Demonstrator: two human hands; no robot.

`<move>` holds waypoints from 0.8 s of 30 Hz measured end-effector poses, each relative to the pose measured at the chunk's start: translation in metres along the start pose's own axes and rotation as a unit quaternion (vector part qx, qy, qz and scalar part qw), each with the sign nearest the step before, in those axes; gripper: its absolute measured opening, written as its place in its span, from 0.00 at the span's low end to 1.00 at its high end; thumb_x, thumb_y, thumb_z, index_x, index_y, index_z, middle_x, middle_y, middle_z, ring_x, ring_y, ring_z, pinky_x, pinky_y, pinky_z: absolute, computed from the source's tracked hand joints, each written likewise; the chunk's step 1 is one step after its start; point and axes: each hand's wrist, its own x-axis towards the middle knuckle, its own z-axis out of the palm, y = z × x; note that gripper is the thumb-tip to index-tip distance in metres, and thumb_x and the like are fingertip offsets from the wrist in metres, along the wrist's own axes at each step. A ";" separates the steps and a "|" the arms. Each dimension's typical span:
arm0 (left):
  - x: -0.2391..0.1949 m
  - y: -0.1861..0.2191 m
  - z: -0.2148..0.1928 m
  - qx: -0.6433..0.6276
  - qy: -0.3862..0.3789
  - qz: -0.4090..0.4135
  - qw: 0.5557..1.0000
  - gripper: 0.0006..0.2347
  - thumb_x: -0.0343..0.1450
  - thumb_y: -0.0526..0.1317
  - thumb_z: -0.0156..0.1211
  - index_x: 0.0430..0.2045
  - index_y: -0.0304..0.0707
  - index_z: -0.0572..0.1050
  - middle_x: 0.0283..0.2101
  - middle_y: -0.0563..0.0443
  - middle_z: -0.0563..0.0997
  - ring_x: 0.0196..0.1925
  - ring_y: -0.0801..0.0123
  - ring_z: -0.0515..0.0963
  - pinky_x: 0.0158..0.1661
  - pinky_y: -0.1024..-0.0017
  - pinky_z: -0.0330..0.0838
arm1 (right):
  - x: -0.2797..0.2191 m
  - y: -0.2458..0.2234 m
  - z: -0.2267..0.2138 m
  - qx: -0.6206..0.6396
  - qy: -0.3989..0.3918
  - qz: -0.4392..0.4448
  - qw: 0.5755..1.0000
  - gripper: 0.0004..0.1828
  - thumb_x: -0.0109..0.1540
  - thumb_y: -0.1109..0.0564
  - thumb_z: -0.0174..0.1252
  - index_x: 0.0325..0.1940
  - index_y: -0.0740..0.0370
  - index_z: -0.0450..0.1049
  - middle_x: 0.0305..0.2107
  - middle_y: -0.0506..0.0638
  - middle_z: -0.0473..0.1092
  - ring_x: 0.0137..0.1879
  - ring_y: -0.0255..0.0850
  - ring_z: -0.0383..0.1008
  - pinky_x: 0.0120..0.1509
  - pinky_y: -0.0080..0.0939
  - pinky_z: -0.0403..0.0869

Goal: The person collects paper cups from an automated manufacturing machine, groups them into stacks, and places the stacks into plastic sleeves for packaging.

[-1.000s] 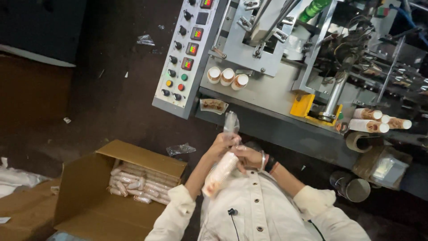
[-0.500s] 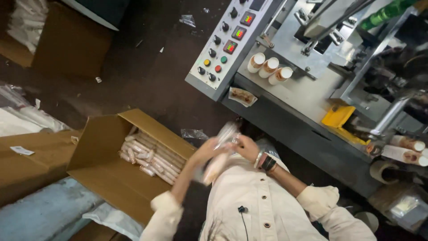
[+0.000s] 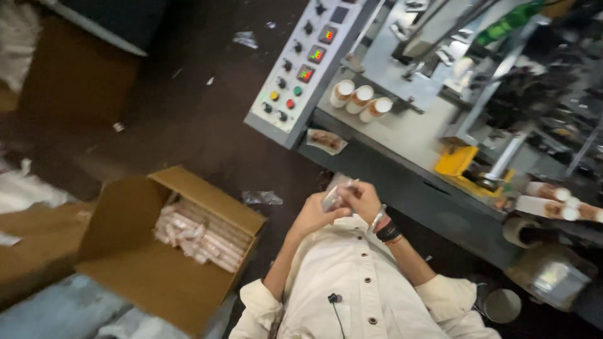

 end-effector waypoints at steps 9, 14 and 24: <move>0.053 0.013 0.039 -0.119 -0.072 -0.030 0.990 0.10 0.75 0.43 0.58 0.32 0.33 0.77 0.21 0.55 0.73 0.21 0.81 0.69 0.22 0.79 0.61 | -0.064 -0.082 -0.033 0.101 0.245 -0.132 0.955 0.11 0.62 0.58 0.61 0.49 0.59 0.75 0.30 0.42 0.74 0.32 0.27 0.71 0.36 0.28 0.71; 0.060 0.001 0.047 -0.298 -0.131 -0.090 0.941 0.17 0.81 0.49 0.46 0.35 0.32 0.76 0.23 0.58 0.71 0.22 0.78 0.73 0.25 0.76 0.74 | -0.070 -0.057 -0.042 -0.031 0.345 -0.129 0.929 0.21 0.73 0.54 0.60 0.28 0.67 0.74 0.19 0.42 0.64 0.25 0.27 0.58 0.28 0.30 0.57; 0.081 -0.036 0.074 -0.271 -0.076 -0.068 0.957 0.08 0.76 0.37 0.62 0.43 0.29 0.80 0.31 0.53 0.78 0.27 0.76 0.71 0.26 0.76 0.65 | -0.060 -0.103 -0.002 0.117 0.272 -0.019 0.955 0.15 0.71 0.54 0.48 0.55 0.61 0.77 0.14 0.44 0.63 0.16 0.35 0.62 0.20 0.36 0.64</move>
